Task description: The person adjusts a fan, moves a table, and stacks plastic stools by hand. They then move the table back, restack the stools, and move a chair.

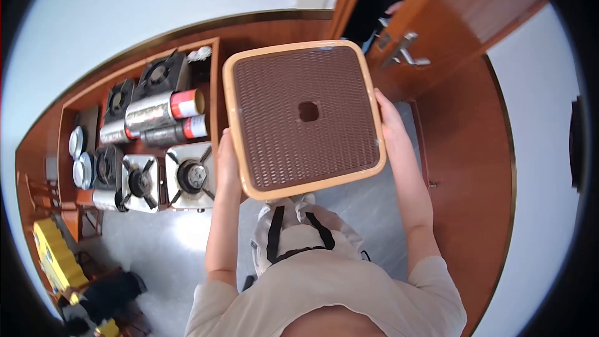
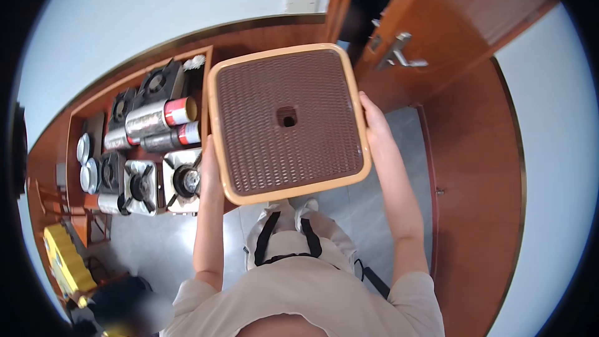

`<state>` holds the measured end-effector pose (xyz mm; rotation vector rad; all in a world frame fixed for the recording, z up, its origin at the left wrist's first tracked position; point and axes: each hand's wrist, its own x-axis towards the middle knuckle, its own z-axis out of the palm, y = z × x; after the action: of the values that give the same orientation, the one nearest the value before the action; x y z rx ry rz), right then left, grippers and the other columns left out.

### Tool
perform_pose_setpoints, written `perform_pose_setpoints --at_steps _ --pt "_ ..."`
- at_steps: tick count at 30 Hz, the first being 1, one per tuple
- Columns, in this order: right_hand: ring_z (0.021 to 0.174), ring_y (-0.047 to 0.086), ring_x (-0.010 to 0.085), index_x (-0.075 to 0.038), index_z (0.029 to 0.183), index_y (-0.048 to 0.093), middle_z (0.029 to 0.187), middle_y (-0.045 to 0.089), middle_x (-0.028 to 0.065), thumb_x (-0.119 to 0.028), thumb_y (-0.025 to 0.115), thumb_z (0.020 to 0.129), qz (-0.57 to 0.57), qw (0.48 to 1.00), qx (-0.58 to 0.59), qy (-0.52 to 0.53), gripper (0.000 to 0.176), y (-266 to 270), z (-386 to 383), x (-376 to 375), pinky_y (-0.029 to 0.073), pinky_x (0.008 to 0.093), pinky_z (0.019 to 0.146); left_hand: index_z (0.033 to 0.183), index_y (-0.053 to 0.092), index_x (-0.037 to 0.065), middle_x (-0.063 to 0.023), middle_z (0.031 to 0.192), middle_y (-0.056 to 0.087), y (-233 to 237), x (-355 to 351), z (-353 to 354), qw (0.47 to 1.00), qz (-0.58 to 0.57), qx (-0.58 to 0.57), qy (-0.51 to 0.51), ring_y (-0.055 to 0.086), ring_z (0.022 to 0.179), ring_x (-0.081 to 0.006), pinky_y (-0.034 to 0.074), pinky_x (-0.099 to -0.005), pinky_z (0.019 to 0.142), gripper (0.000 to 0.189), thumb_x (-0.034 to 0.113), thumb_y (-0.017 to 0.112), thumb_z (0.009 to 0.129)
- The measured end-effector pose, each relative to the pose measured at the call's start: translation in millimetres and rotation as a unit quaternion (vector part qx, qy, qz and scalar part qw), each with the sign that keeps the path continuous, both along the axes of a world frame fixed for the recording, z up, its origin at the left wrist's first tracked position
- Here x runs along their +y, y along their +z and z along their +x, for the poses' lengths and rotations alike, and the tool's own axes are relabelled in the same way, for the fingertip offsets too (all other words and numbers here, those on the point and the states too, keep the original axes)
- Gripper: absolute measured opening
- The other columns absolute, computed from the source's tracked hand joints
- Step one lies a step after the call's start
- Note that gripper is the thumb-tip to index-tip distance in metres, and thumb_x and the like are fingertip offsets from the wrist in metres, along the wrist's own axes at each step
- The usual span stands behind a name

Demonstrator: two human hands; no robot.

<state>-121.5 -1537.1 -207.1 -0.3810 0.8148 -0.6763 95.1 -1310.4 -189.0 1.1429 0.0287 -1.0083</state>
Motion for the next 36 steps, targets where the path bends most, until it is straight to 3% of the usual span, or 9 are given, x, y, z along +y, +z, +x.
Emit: perform_pose_setpoints --at_steps 3,5,7,10,22,28,30,34,36 --pt "0.07 0.052 0.0146 -0.007 0.086 0.053 0.078 0.055 0.0047 -0.031 0.044 0.079 -0.074 0.989 0.129 0.001 0.026 -7.8 16.2 -10.6 0.045 0.0281 0.06 0.092 0.046 0.002 -0.0029 0.082 0.05 -38.9 -15.1 22.1 0.994 -0.02 -0.104 -0.027 0.048 0.075 -0.011 0.039 -0.0229 0.067 0.031 0.025 0.028 0.083" --pt "0.071 0.053 0.0155 -0.008 0.09 0.053 0.081 0.055 0.0056 -0.035 0.039 0.08 -0.053 0.988 0.138 0.044 0.032 -31.2 18.0 -29.9 0.045 0.0286 0.062 0.107 0.04 -0.002 -0.0116 0.106 0.044 -104.0 -26.7 41.9 0.973 0.065 -0.215 -0.052 0.039 0.101 -0.018 0.029 -0.0268 0.086 0.041 0.029 0.027 0.084" --pt "0.077 0.052 0.0168 -0.007 0.096 0.05 0.089 0.054 0.007 -0.037 0.036 0.081 -0.069 0.982 0.159 0.071 0.037 -49.9 26.0 -35.8 0.044 0.0295 0.066 0.106 0.042 0.0 -0.0075 0.099 0.047 -80.7 -36.8 33.8 0.958 0.118 -0.26 -0.021 0.042 0.093 -0.0143 0.032 -0.0253 0.081 0.041 0.032 0.029 0.084" --pt "0.087 0.048 0.0193 -0.006 0.104 0.045 0.099 0.049 0.0092 -0.039 0.031 0.082 -0.058 0.97 0.214 0.096 0.042 -75.6 47.6 -36.9 0.042 0.0314 0.073 0.113 0.031 -0.005 -0.0186 0.111 0.04 -99.4 -47.7 41.7 0.986 0.083 -0.145 -0.024 0.037 0.106 -0.0234 0.028 -0.0271 0.086 0.055 0.039 0.036 0.079" --pt "0.096 0.045 0.0217 -0.002 0.112 0.037 0.109 0.043 0.0126 -0.049 0.025 0.08 -0.05 0.938 0.327 0.104 0.058 -194.2 45.7 -51.8 0.038 0.0316 0.079 0.1 0.043 -0.001 -0.0186 0.094 0.051 -244.7 -96.3 60.3 0.958 0.256 -0.128 -0.021 0.048 0.091 -0.0269 0.035 -0.0303 0.077 0.055 0.046 0.042 0.073" --pt "0.084 0.05 0.0199 0.002 0.1 0.048 0.091 0.052 0.0118 -0.047 0.033 0.078 -0.096 0.879 0.449 0.127 0.056 -196.4 33.3 -34.7 0.04 0.03 0.072 0.096 0.045 0.0 -0.0123 0.088 0.051 -233.7 -97.9 55.9 0.958 0.25 -0.141 -0.025 0.047 0.084 -0.0208 0.036 -0.0299 0.074 0.049 0.044 0.041 0.076" --pt "0.077 0.049 0.0162 0.002 0.094 0.051 0.083 0.054 0.0086 -0.044 0.038 0.078 -0.14 0.884 0.433 0.106 0.05 -192.5 24.5 -14.3 0.04 0.0291 0.067 0.093 0.045 0.0 -0.0119 0.089 0.051 -280.0 -96.5 68.6 0.968 0.194 -0.139 -0.076 0.047 0.084 -0.0202 0.036 -0.03 0.074 0.048 0.044 0.04 0.076" --pt "0.077 0.047 0.0124 0.002 0.092 0.052 0.079 0.054 0.0049 -0.038 0.043 0.077 -0.234 0.882 0.393 0.117 0.044 -207.7 -31.7 25.3 0.038 0.0269 0.069 0.094 0.044 -0.004 -0.0135 0.091 0.05 -195.5 -91.9 29.7 0.88 0.283 -0.378 -0.043 0.046 0.083 -0.0213 0.035 -0.0316 0.074 0.043 0.035 0.045 0.076" --pt "0.079 0.047 0.0124 -0.001 0.095 0.051 0.085 0.053 0.0042 -0.041 0.042 0.076 -0.201 0.884 0.404 0.125 0.045 -209.6 -75.4 57.6 0.037 0.0263 0.069 0.101 0.041 -0.005 -0.0144 0.101 0.045 -189.3 -90.6 10.2 0.881 0.097 -0.461 -0.038 0.043 0.092 -0.0221 0.032 -0.0307 0.08 0.039 0.026 0.046 0.077"
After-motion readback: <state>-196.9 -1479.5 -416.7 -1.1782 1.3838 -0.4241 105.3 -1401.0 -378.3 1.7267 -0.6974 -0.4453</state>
